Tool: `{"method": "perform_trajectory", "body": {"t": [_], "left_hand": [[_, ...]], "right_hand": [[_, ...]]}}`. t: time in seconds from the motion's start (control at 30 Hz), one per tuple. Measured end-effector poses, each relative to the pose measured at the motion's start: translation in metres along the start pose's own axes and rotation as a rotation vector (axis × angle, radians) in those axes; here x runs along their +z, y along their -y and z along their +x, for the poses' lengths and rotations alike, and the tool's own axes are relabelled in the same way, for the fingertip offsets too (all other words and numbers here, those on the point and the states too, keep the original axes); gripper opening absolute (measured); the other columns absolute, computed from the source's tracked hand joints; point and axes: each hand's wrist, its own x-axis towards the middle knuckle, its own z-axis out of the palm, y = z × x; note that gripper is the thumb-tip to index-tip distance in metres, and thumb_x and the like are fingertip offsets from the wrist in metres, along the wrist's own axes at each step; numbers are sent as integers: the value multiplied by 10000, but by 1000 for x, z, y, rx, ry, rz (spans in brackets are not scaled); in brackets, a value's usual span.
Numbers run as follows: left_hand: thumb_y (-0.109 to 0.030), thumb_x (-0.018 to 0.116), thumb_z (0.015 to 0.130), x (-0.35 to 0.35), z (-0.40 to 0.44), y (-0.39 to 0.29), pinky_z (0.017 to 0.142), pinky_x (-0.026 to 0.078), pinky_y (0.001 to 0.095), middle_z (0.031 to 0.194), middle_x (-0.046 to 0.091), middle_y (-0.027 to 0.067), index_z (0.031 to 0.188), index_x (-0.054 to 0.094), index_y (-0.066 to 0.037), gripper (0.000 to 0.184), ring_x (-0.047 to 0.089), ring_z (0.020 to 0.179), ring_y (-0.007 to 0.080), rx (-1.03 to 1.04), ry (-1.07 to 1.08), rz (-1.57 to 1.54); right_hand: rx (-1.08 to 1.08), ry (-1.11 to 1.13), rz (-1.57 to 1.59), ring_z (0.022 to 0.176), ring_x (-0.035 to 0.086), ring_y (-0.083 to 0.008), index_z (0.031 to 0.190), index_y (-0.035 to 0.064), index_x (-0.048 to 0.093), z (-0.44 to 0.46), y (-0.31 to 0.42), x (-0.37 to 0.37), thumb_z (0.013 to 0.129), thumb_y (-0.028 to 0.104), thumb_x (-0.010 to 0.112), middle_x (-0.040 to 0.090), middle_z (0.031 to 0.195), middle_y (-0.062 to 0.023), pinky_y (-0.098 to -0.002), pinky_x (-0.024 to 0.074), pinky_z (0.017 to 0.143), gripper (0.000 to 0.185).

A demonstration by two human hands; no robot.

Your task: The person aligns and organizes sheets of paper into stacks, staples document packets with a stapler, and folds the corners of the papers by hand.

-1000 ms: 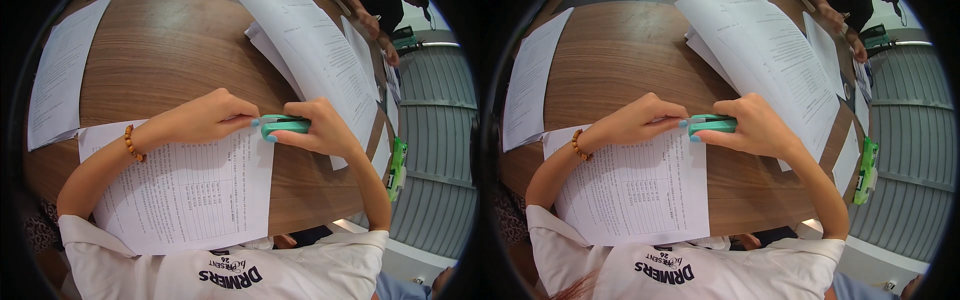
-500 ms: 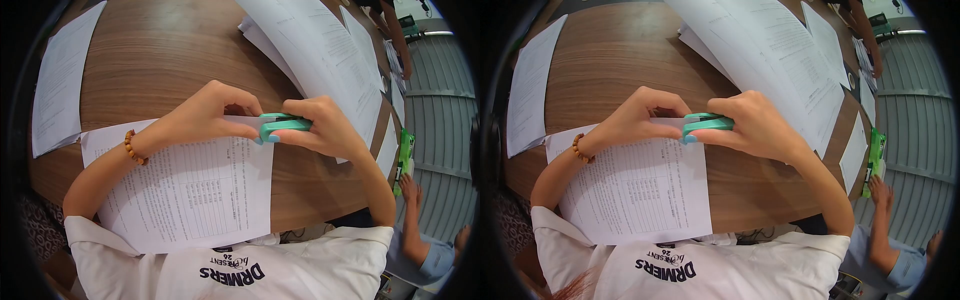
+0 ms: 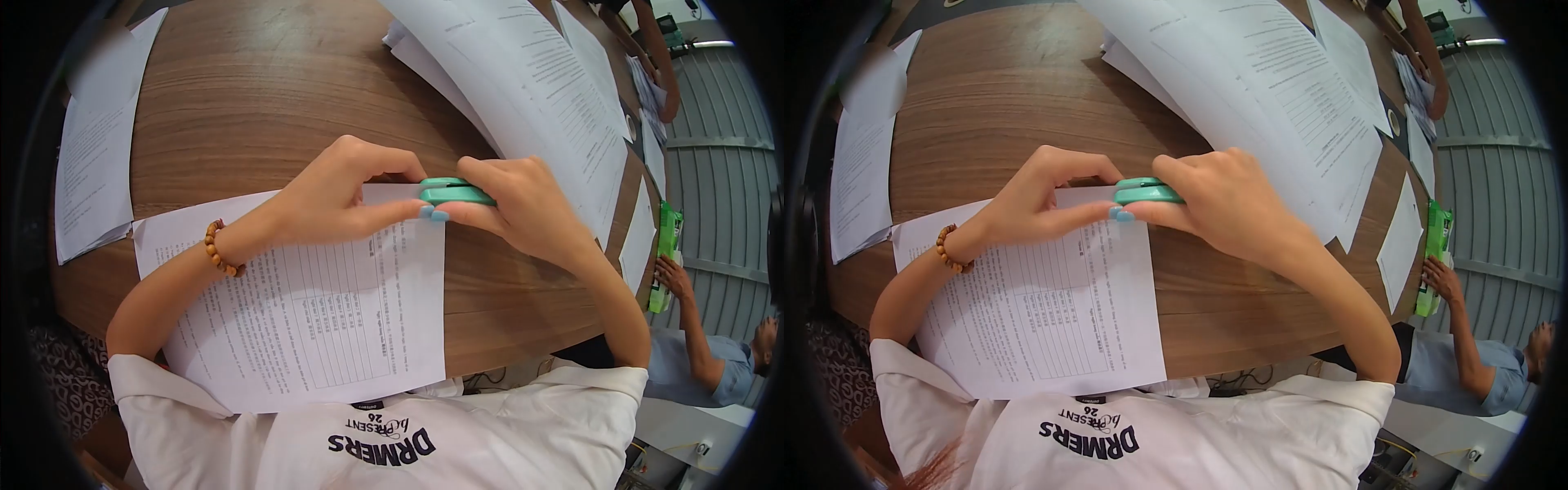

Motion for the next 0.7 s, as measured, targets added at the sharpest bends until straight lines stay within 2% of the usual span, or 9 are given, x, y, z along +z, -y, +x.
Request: {"method": "perform_trajectory", "body": {"t": [0.07, 0.17, 0.23, 0.37, 0.43, 0.53, 0.6, 0.67, 0.7], "left_hand": [[-146, 668, 761, 4, -3, 1, 538, 443, 206, 744, 646, 66, 921, 635, 18, 231, 574, 615, 97, -4, -28, 90], [-186, 677, 743, 4, 0, 4, 458, 403, 246, 663, 638, 103, 924, 655, 25, 279, 514, 486, 117, 6, -147, 35], [-170, 662, 752, -4, 9, -2, 453, 401, 245, 691, 650, 132, 920, 666, 31, 263, 529, 483, 141, -101, 13, -76], [-152, 684, 743, -29, 5, -13, 521, 427, 209, 722, 649, 85, 894, 671, 33, 239, 540, 542, 118, -165, 151, 89], [-158, 688, 741, -42, -1, -24, 497, 398, 215, 726, 639, 80, 916, 665, 38, 264, 508, 516, 118, -552, 330, 246], [-162, 693, 738, -47, -19, -18, 488, 377, 222, 746, 635, 86, 904, 667, 34, 258, 493, 519, 112, -517, 189, 107], [-164, 701, 732, -57, -20, -16, 503, 383, 222, 757, 637, 78, 912, 660, 26, 264, 496, 537, 106, -439, 191, 129], [-167, 703, 736, -63, -44, -27, 550, 396, 220, 768, 633, 59, 931, 641, 9, 270, 509, 593, 96, -337, 126, 46], [-167, 698, 745, -62, -52, -33, 583, 404, 216, 770, 627, 49, 941, 629, 0, 267, 518, 631, 90, -317, 57, -50]], "right_hand": [[-12, -49, -25, 431, 483, -257, 649, 35, 521, -1, -3, 7, 787, 467, 597, 522, 517, -102, -349, 373, 446, 460], [-32, -104, -21, 410, 466, -253, 626, 39, 517, -2, -8, 9, 784, 459, 604, 509, 493, -97, -347, 361, 432, 457], [-15, -61, 82, 434, 397, -246, 638, 6, 468, -2, -11, 8, 786, 314, 648, 449, 509, -113, -337, 322, 437, 385], [95, -5, 158, 439, 392, -236, 650, -3, 482, -16, -18, -5, 796, 300, 640, 458, 536, -129, -330, 327, 449, 372], [162, 11, 234, 464, 409, -200, 708, -9, 515, -26, -25, -3, 852, 327, 563, 461, 561, -123, -316, 338, 462, 369], [322, -158, 322, 495, 384, -214, 699, -19, 515, -34, -21, -11, 876, 378, 520, 428, 547, -137, -344, 337, 485, 435], [306, -274, 359, 519, 341, -193, 746, -19, 489, -43, -23, -21, 901, 356, 470, 388, 569, -113, -340, 327, 498, 406], [273, -366, 428, 518, 363, -146, 789, -13, 496, -57, -31, -11, 907, 349, 456, 395, 568, -75, -309, 327, 477, 383], [321, -343, 543, 511, 370, -93, 819, -2, 519, -63, -23, -13, 914, 377, 436, 399, 563, -14, -253, 309, 444, 399]]}}
